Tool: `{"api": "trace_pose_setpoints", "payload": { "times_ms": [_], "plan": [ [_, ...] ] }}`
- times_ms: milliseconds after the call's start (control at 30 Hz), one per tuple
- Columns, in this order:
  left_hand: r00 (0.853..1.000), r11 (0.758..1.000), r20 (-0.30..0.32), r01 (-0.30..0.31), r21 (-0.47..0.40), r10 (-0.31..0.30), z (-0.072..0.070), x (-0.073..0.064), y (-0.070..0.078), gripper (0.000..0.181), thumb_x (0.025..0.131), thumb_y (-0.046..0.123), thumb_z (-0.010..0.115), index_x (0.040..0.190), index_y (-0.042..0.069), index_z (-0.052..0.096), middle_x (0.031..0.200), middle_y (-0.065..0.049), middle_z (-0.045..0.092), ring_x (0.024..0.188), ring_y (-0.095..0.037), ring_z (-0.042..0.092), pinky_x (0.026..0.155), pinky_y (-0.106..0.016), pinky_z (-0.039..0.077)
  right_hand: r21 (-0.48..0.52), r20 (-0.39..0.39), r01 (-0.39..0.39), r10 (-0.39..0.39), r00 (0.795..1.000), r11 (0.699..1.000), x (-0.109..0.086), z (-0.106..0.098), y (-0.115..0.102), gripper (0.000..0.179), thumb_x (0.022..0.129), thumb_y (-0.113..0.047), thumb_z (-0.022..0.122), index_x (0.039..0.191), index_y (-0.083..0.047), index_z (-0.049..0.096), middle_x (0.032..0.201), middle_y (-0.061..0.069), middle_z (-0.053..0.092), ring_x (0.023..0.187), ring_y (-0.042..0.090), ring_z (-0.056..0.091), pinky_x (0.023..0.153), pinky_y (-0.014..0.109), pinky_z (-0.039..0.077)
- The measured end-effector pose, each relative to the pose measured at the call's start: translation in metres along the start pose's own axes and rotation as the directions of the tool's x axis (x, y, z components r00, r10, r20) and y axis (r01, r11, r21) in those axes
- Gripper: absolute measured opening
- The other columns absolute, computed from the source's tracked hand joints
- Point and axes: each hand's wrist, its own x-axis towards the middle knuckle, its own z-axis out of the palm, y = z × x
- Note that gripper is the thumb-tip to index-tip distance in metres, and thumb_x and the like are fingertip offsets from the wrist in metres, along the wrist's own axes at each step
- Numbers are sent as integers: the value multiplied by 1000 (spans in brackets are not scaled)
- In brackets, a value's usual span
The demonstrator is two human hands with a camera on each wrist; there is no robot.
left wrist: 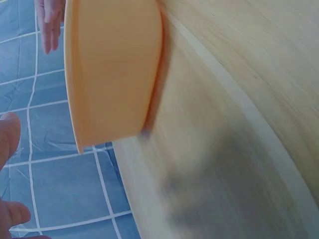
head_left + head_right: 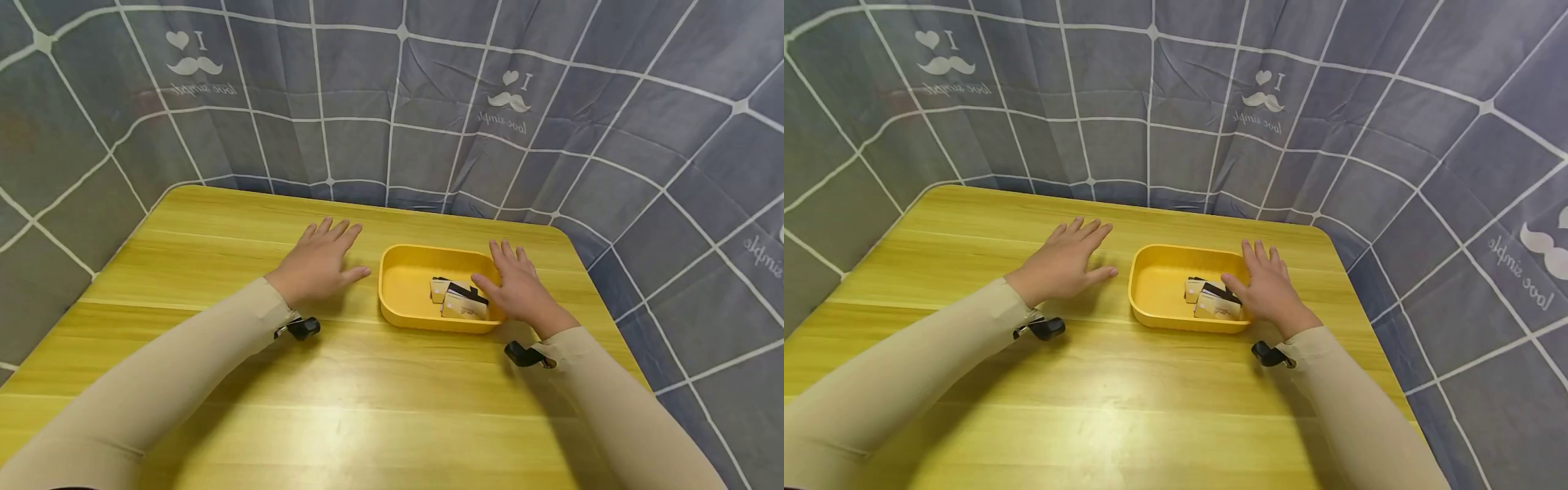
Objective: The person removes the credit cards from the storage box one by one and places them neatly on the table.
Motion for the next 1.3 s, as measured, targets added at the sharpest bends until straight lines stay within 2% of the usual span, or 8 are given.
{"api": "trace_pose_setpoints", "payload": {
  "times_ms": [233, 433, 667, 933, 1100, 1300],
  "plan": [
    [999, 999, -15, -46, -18, 45, 1, 10, 17, 88, 102, 64, 54, 169, 15, 24, 174, -16, 24, 162, -44, 14, 131, -60, 8, 53, 32, -8, 6, 999, 999, 2, 0, 15, 85, 111, -53, 42, 170, -8, 0, 175, 24, -5, 158, 56, -11, 125, 72, 1],
    [996, 996, 1, -87, -18, 87, 3, 23, 37, 87, 102, 62, 56, 168, 15, 26, 173, -14, 28, 162, -43, 16, 131, -58, 9, 106, 51, 8, -13, 999, 994, 4, 3, 26, 76, 114, -40, 39, 169, -4, 1, 176, 24, -2, 159, 54, -5, 127, 68, 3],
    [990, 991, 36, -136, -11, 136, 6, 41, 60, 85, 102, 61, 58, 168, 17, 27, 172, -10, 31, 162, -40, 19, 132, -56, 12, 170, 71, -9, -3, 998, 985, 3, 6, 36, 71, 116, -37, 34, 169, -7, -1, 176, 22, 1, 161, 51, 2, 128, 64, 6],
    [975, 976, 49, -214, -38, 216, 7, 61, 88, 82, 103, 57, 59, 168, 19, 28, 172, -6, 33, 161, -33, 27, 131, -50, 20, 198, 105, -27, 6, 994, 980, -1, 11, 46, 66, 116, -38, 27, 170, -11, -1, 176, 19, 8, 158, 48, 21, 127, 62, 18],
    [958, 961, 95, -263, -83, 270, 8, 73, 100, 79, 105, 52, 59, 168, 17, 27, 172, -6, 33, 159, -28, 32, 130, -45, 24, 222, 106, -22, -2, 994, 975, -2, 14, 48, 66, 117, -37, 27, 170, -11, -1, 176, 19, 7, 159, 48, 20, 127, 62, 17],
    [951, 953, 122, -268, -141, 285, 12, 85, 110, 75, 105, 50, 60, 167, 19, 30, 171, -3, 36, 157, -25, 37, 128, -43, 29, 234, 98, -14, -10, 995, 972, -4, 16, 50, 65, 117, -35, 28, 170, -10, 1, 176, 18, 8, 159, 47, 20, 128, 62, 17]
  ]
}}
